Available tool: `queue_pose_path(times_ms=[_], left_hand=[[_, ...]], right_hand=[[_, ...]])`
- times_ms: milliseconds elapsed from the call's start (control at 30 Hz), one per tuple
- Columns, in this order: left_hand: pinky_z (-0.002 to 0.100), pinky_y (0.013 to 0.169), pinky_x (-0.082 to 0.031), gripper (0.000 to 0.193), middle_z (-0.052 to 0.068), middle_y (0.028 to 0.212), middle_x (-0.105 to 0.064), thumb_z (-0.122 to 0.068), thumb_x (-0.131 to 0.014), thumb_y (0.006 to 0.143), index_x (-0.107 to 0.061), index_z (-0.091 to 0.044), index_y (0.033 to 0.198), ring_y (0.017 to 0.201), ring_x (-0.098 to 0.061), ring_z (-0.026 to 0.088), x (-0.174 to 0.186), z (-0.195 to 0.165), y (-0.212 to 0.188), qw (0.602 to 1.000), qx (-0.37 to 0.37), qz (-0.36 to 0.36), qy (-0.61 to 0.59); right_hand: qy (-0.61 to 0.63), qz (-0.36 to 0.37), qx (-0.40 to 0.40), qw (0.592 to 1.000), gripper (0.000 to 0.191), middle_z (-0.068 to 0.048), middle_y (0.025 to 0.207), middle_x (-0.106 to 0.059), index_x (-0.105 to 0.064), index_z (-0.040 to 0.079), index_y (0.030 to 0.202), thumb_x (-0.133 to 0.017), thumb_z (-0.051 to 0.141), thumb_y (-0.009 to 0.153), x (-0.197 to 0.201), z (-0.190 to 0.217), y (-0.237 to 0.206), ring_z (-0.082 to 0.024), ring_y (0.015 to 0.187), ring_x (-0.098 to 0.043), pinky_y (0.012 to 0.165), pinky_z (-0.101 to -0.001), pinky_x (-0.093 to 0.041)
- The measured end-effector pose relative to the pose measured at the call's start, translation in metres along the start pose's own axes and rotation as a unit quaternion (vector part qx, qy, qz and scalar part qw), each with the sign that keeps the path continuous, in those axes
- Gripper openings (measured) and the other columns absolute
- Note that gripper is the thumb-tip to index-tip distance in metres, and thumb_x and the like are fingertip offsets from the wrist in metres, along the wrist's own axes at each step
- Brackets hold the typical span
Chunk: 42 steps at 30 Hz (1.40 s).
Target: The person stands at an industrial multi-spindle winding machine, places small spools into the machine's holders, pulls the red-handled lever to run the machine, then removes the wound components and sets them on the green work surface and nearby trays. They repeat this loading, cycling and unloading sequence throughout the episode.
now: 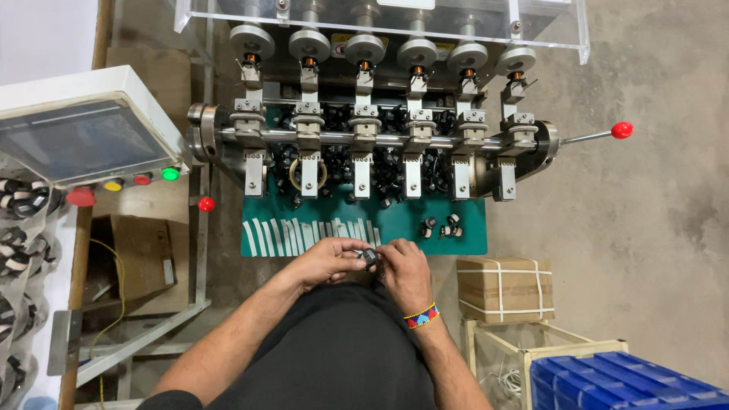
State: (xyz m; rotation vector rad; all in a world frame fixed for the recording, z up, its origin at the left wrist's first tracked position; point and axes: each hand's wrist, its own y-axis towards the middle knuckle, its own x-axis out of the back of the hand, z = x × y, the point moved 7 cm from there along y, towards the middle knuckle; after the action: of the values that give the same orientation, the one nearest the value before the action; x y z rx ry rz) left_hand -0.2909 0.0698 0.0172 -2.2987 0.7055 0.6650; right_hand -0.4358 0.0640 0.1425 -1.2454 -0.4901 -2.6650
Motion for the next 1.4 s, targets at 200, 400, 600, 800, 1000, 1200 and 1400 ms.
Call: queue_pose_path(times_ms=[200, 400, 600, 800, 1000, 1200, 1400], left_hand=[[0.016, 0.045, -0.035, 0.048, 0.007, 0.109, -0.076, -0.004, -0.069, 0.094, -0.056, -0.001, 0.14, 0.057, -0.05, -0.001, -0.012, -0.01, 0.002, 0.998, -0.008, 0.052, -0.026], [0.023, 0.081, -0.055, 0.059, 0.009, 0.115, -0.074, 0.002, -0.069, 0.093, -0.054, -0.004, 0.15, 0.098, -0.066, 0.005, -0.03, -0.024, 0.028, 0.966, -0.174, -0.062, 0.178], [0.027, 0.091, -0.057, 0.063, 0.01, 0.112, -0.077, 0.0, -0.067, 0.091, -0.048, -0.002, 0.151, 0.105, -0.071, 0.01, -0.062, -0.01, 0.062, 0.949, -0.185, -0.093, 0.238], [0.029, 0.077, -0.051, 0.067, 0.013, 0.104, -0.076, -0.003, -0.073, 0.092, -0.047, 0.004, 0.153, 0.087, -0.064, 0.013, -0.076, 0.032, 0.113, 0.98, -0.046, 0.007, 0.196], [0.044, 0.082, -0.05, 0.079, 0.021, 0.118, -0.069, -0.025, -0.081, 0.084, -0.044, -0.001, 0.15, 0.096, -0.061, 0.031, -0.06, 0.09, 0.175, 0.904, 0.102, -0.168, 0.379], [0.053, 0.113, -0.038, 0.101, 0.027, 0.16, -0.027, -0.053, -0.082, 0.08, -0.033, -0.011, 0.157, 0.141, -0.037, 0.043, -0.038, 0.047, 0.186, 0.694, 0.037, -0.392, 0.602], [0.07, 0.115, -0.021, 0.111, 0.026, 0.164, -0.009, -0.06, -0.083, 0.075, -0.024, -0.023, 0.162, 0.15, -0.019, 0.048, -0.021, -0.008, 0.188, 0.629, 0.065, -0.455, 0.627]], right_hand=[[0.07, 0.005, -0.089, 0.994, 0.011, -0.008, 0.084, -0.067, -0.076, 0.009, 0.101, -0.07, 0.013, 0.093, 0.004, -0.021, -0.001, -0.028, 0.076, -0.067, 0.067, -0.0369, -0.052], [0.276, 0.033, -0.289, 0.916, 0.019, -0.007, 0.084, -0.076, -0.077, 0.004, 0.113, -0.072, 0.012, 0.096, -0.005, -0.098, -0.023, -0.009, 0.073, -0.069, 0.064, -0.0256, -0.055], [0.501, 0.079, -0.261, 0.821, 0.04, 0.0, 0.089, -0.066, -0.064, -0.001, 0.129, -0.074, 0.002, 0.091, -0.016, -0.136, -0.045, -0.006, 0.071, -0.061, 0.059, -0.0229, -0.051], [0.487, 0.203, -0.248, 0.813, 0.037, 0.0, 0.079, -0.065, -0.064, 0.0, 0.125, -0.076, 0.006, 0.091, -0.001, -0.185, -0.061, -0.006, 0.064, -0.059, 0.053, -0.0225, -0.045], [0.215, 0.247, -0.266, 0.907, 0.032, -0.004, 0.07, -0.058, -0.072, 0.003, 0.111, -0.083, 0.018, 0.085, -0.014, -0.306, -0.075, -0.012, 0.062, -0.057, 0.055, -0.0317, -0.051], [0.028, 0.115, -0.258, 0.959, 0.041, -0.015, 0.083, -0.074, -0.07, 0.012, 0.119, -0.08, 0.021, 0.08, 0.002, -0.383, -0.066, -0.032, 0.078, -0.072, 0.073, -0.043, -0.057], [0.083, 0.12, -0.277, 0.95, 0.036, -0.014, 0.084, -0.075, -0.07, 0.013, 0.121, -0.073, 0.024, 0.086, -0.001, -0.375, -0.097, -0.03, 0.077, -0.075, 0.073, -0.041, -0.058]])
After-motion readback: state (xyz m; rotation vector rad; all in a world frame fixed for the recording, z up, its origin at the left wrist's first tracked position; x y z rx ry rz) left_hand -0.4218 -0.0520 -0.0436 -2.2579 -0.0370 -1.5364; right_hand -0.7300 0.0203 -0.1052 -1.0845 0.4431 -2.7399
